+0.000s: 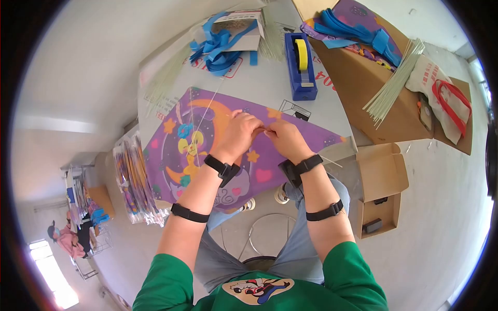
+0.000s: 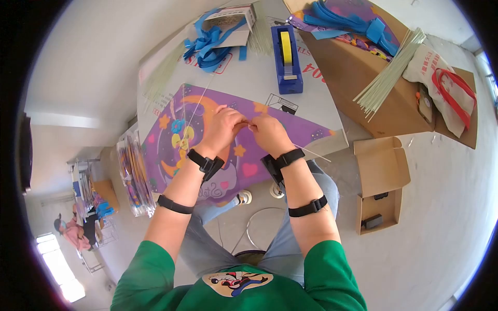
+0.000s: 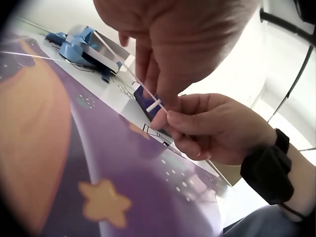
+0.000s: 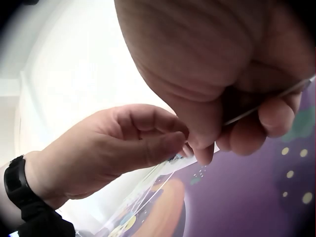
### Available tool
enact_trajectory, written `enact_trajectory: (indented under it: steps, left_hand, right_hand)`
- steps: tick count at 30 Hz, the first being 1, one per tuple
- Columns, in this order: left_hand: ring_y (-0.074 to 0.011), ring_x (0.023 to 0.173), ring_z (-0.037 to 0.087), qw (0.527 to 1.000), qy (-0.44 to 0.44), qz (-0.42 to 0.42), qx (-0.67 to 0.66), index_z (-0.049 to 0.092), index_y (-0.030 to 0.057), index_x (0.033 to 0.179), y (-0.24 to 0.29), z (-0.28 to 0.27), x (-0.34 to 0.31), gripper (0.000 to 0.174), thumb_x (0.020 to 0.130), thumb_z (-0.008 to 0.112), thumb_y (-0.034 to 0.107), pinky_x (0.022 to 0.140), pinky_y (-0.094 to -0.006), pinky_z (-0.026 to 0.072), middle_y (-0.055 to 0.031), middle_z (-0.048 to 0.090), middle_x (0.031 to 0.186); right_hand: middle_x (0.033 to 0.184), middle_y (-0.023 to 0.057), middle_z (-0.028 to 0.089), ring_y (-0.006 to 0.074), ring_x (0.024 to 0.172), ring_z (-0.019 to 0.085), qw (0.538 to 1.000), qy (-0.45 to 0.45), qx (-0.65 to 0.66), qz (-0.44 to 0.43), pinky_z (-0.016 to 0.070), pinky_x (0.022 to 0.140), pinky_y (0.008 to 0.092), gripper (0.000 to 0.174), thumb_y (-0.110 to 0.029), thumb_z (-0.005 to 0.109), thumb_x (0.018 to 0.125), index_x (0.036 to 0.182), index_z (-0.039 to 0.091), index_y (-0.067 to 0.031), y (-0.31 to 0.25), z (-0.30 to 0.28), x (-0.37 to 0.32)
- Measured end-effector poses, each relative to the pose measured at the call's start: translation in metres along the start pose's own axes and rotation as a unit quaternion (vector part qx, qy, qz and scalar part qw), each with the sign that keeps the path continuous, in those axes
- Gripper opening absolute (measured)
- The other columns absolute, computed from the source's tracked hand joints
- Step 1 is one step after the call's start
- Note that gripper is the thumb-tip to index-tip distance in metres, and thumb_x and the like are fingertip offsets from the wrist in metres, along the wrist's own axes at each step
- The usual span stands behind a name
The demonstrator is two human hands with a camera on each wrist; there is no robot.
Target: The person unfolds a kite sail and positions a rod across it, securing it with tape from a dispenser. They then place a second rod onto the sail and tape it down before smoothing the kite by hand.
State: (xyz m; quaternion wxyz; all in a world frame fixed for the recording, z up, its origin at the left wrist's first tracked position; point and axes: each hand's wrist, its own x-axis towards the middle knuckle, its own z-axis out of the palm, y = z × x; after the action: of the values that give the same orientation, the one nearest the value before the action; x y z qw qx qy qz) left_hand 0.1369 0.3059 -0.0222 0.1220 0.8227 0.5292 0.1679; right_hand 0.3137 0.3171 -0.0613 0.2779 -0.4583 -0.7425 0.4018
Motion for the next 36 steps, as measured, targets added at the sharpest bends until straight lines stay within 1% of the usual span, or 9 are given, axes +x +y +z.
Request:
enact_trajectory:
  steps: [3,5,6,13,15,19,21,31,36]
  left_hand:
    - [-0.0232,0.084,0.064,0.998,-0.040,-0.009,-0.055,0.068,0.0061,0.088,-0.013,0.008,0.011,0.012,0.076,0.070,0.010,0.086,-0.0358,0.0453,-0.0090,0.065,0.078]
    - [-0.0272,0.077,0.065,0.970,-0.102,-0.157,-0.156,0.066,0.0037,0.085,-0.026,0.011,0.018,0.010,0.079,0.067,0.011,0.075,-0.0346,0.0493,-0.0112,0.067,0.080]
    - [-0.0274,0.075,0.066,0.963,-0.110,-0.153,-0.191,0.065,0.0021,0.088,-0.035,0.013,0.023,0.012,0.079,0.067,0.010,0.065,-0.0346,0.0506,-0.0125,0.068,0.082]
    - [-0.0170,0.076,0.065,0.960,-0.188,-0.095,-0.185,0.063,0.0009,0.094,-0.020,0.022,0.058,0.015,0.081,0.067,0.005,0.069,-0.0287,0.0499,-0.0085,0.068,0.082]
    - [-0.0182,0.079,0.065,0.956,-0.173,-0.047,-0.233,0.062,0.0015,0.096,-0.019,0.029,0.063,0.018,0.079,0.068,0.003,0.072,-0.0290,0.0500,-0.0088,0.067,0.085]
    - [-0.0272,0.081,0.066,0.950,-0.165,-0.070,-0.257,0.061,0.0026,0.092,-0.020,0.033,0.061,0.021,0.073,0.070,-0.001,0.071,-0.0339,0.0514,-0.0117,0.066,0.085]
    - [-0.0300,0.082,0.065,0.983,-0.040,-0.026,-0.178,0.061,0.0021,0.089,-0.016,0.033,0.055,0.020,0.072,0.070,0.000,0.071,-0.0359,0.0514,-0.0125,0.065,0.084]
    - [-0.0307,0.081,0.064,0.993,-0.017,-0.049,-0.109,0.063,0.0022,0.085,-0.019,0.042,0.046,0.013,0.074,0.068,0.002,0.069,-0.0369,0.0512,-0.0129,0.065,0.084]
    - [-0.0281,0.078,0.067,0.955,-0.071,-0.130,-0.257,0.065,0.0014,0.094,-0.013,0.044,0.048,0.016,0.078,0.066,0.003,0.069,-0.0314,0.0518,-0.0143,0.068,0.084]
  right_hand:
    - [0.088,0.0163,0.061,0.0370,0.084,0.060,0.999,0.051,0.001,0.013,0.0477,0.071,0.0445,0.005,-0.008,0.060,0.080,0.082,0.060,-0.0033,0.007,-0.010,-0.003]
    - [0.085,0.0154,0.061,0.0357,0.081,0.060,0.997,0.062,-0.029,0.018,0.0477,0.069,0.0423,0.005,-0.006,0.062,0.079,0.080,0.059,-0.0020,0.011,-0.026,-0.007]
    - [0.082,0.0145,0.061,0.0344,0.077,0.060,0.995,0.073,-0.060,0.018,0.0477,0.067,0.0400,0.007,-0.005,0.063,0.078,0.079,0.057,-0.0007,0.015,-0.033,-0.008]
    - [0.085,0.0130,0.061,0.0361,0.081,0.059,0.996,0.070,-0.042,0.042,0.0476,0.067,0.0433,0.003,-0.004,0.056,0.078,0.080,0.059,-0.0057,0.036,-0.033,-0.005]
    - [0.085,0.0126,0.061,0.0362,0.080,0.060,0.995,0.074,-0.066,0.031,0.0478,0.067,0.0435,0.004,-0.005,0.055,0.079,0.079,0.059,-0.0065,0.037,-0.030,-0.004]
    - [0.085,0.0125,0.061,0.0360,0.080,0.060,0.992,0.085,-0.074,0.055,0.0482,0.067,0.0436,0.005,-0.006,0.055,0.079,0.078,0.059,-0.0071,0.037,-0.031,-0.004]
    - [0.084,0.0127,0.060,0.0364,0.078,0.060,0.989,0.105,-0.092,0.048,0.0486,0.067,0.0436,0.005,-0.006,0.056,0.078,0.076,0.060,-0.0077,0.040,-0.029,-0.003]
    - [0.083,0.0100,0.060,0.0314,0.090,0.058,0.978,0.149,-0.145,0.022,0.0489,0.074,0.0403,0.005,-0.002,0.061,0.072,0.072,0.063,-0.0072,0.039,-0.016,0.009]
    - [0.080,0.0096,0.060,0.0321,0.087,0.058,0.983,0.147,-0.105,-0.007,0.0481,0.073,0.0410,0.004,-0.004,0.061,0.072,0.072,0.063,-0.0071,0.039,-0.017,0.008]
